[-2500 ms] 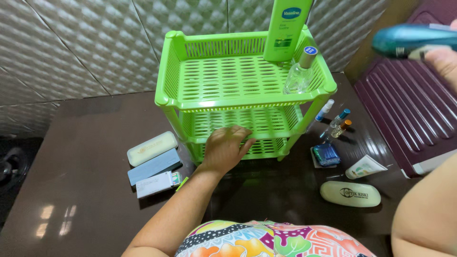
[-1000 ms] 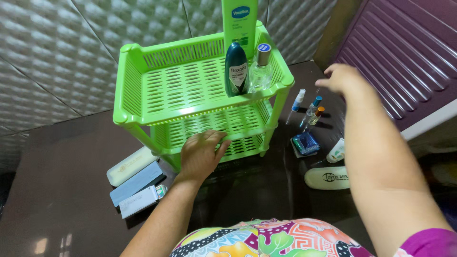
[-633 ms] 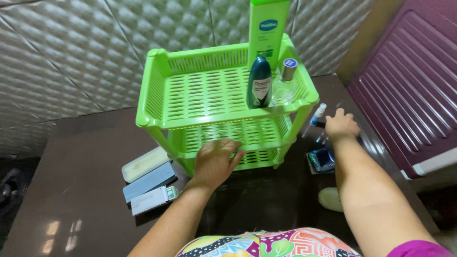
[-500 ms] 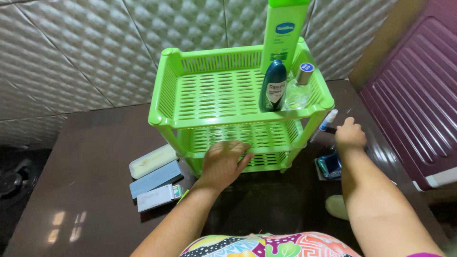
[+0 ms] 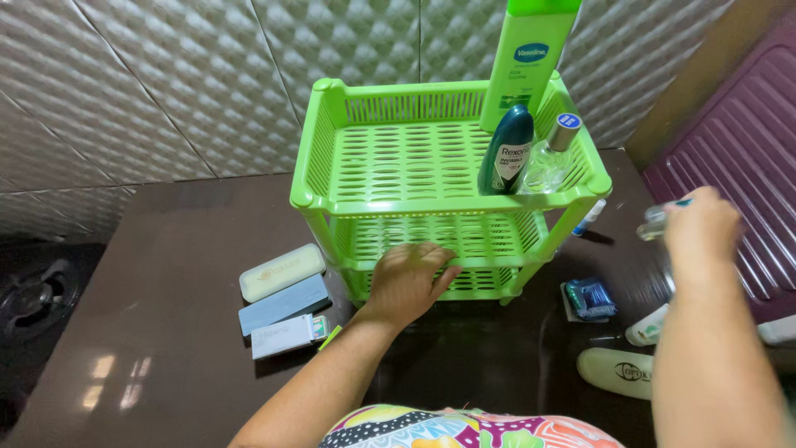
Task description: The person assembles a green plastic two-tier storage rack by inserting vertical support rods into the base basket and placing the top basket on them. They then place various toiletries, including bottles, tubes, and soaps, into the assembled rack.
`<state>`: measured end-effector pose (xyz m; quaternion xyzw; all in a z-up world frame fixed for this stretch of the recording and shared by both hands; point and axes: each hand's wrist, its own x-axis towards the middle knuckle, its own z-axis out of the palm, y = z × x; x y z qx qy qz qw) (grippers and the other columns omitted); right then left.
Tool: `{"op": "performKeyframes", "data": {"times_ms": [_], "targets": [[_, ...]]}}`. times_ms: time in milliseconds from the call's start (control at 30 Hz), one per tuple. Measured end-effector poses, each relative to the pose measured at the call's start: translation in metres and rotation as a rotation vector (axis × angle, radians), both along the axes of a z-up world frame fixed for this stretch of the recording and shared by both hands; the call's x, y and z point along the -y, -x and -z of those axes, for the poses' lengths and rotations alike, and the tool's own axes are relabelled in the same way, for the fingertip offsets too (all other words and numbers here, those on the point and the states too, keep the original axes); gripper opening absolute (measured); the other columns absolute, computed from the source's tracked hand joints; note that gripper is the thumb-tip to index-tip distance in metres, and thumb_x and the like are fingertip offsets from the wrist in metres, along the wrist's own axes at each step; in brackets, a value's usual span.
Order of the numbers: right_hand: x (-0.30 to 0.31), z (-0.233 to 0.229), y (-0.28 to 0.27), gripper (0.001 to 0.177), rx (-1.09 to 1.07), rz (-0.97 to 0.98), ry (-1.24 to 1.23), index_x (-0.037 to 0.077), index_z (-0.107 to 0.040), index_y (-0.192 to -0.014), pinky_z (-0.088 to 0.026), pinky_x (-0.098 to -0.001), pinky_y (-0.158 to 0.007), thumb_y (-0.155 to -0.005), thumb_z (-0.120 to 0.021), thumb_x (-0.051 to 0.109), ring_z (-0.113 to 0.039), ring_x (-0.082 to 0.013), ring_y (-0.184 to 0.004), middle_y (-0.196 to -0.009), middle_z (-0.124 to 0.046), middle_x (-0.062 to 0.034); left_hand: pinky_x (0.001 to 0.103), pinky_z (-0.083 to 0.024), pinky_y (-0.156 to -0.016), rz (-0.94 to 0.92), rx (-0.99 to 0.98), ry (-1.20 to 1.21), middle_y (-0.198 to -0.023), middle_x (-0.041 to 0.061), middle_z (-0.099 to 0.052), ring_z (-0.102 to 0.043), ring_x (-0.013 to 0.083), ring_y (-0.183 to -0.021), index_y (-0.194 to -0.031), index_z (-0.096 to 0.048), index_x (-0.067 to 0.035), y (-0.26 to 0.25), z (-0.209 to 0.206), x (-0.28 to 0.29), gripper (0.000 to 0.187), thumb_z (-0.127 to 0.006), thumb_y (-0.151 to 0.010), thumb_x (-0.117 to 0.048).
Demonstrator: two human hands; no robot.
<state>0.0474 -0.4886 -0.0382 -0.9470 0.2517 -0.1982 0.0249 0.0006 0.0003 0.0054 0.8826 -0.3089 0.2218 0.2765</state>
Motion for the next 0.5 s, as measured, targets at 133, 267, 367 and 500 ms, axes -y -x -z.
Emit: {"op": "performKeyframes", "data": {"times_ms": [133,267,367,500], "targets": [[0.059,-0.050,0.009,0.025,0.482,-0.359,-0.287,0.000,-0.061,-0.120,-0.055,-0.0425,-0.089,-0.114,-0.063,0.024,-0.068,-0.0265,-0.093,-0.106,-0.068,-0.0146,0.041,-0.054,-0.080,-0.006,-0.002,0.004,-0.096,0.003,-0.075,-0.070,0.0282,-0.086,-0.102,-0.078,-0.015,0.001,0.003,0.000,0.025,-0.072,-0.092,-0.037],[0.031,-0.159,-0.027,0.031,0.431,-0.680,-0.337,0.006,-0.067,-0.125,-0.054,-0.0306,-0.077,-0.120,-0.055,0.034,-0.063,-0.0117,-0.079,-0.099,-0.067,-0.0024,0.043,-0.054,-0.083,0.012,-0.044,0.014,-0.100,0.004,-0.076,-0.071,0.0287,-0.091,-0.105,-0.077,-0.014,0.000,0.002,0.000,0.027,-0.070,-0.093,-0.038],[-0.093,-0.243,-0.012,0.030,0.083,-0.564,0.160,0.005,-0.070,-0.119,-0.053,-0.0376,-0.064,-0.113,-0.058,0.032,-0.063,-0.0211,-0.065,-0.089,-0.069,-0.0100,0.046,-0.053,-0.085,0.039,-0.208,0.015,-0.109,0.008,-0.076,-0.070,0.0329,-0.095,-0.107,-0.076,-0.011,-0.003,-0.009,-0.002,0.031,-0.069,-0.094,-0.039],[-0.247,-0.311,-0.031,0.024,0.041,-0.988,0.095,0.009,-0.070,-0.118,-0.052,-0.0417,-0.061,-0.101,-0.071,0.027,-0.065,-0.0259,-0.066,-0.087,-0.072,-0.0123,0.045,-0.056,-0.085,0.139,-0.124,0.108,-0.114,0.013,-0.074,-0.071,0.0345,-0.098,-0.116,-0.073,-0.009,0.005,-0.041,-0.011,0.033,-0.070,-0.095,-0.035]]}}
